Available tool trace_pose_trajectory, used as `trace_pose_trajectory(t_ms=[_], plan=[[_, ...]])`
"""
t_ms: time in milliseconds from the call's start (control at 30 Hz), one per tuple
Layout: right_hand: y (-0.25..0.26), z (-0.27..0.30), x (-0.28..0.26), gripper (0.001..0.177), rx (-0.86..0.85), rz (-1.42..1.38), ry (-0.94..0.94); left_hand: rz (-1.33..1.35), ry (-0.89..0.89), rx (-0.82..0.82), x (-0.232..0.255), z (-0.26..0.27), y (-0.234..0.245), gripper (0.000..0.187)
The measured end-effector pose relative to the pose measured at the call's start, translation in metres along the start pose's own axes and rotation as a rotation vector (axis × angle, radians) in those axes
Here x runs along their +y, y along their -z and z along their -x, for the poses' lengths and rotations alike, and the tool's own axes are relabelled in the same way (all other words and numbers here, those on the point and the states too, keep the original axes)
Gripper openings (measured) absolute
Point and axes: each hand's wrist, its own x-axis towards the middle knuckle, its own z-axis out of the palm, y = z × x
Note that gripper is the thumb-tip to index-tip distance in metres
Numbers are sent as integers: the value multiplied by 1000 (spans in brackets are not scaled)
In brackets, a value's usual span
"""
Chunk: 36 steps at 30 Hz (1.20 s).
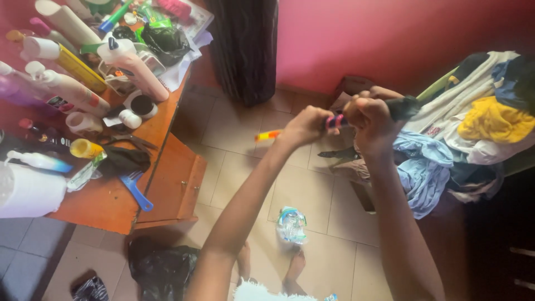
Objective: The recorder is attempting to assemble a broom by attaching the brush head to the handle.
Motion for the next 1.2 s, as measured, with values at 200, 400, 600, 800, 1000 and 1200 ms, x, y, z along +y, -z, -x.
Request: trace_pose_trajectory(t_ms=[200, 400, 600, 800, 1000, 1200], plan=[[2, -18, 47, 13, 40, 67, 121, -125, -31, 208, -64, -45, 1, 13], [31, -18, 123, 30, 12, 497, 135, -99, 7, 270, -206, -81, -49, 21], [48, 24, 120, 28, 226, 633, -11, 8, 111, 206, -177, -34, -92, 5], [16, 44, 57, 29, 249, 648, -174, -97, 220, -144, -66, 3, -51, 5], [19, 65, 21, 29, 130, 765, 347, 60, 59, -200, 6, 27, -28, 18], [19, 54, 14, 28, 221, 45, 23, -39, -76, -44, 11, 31, -32, 12]])
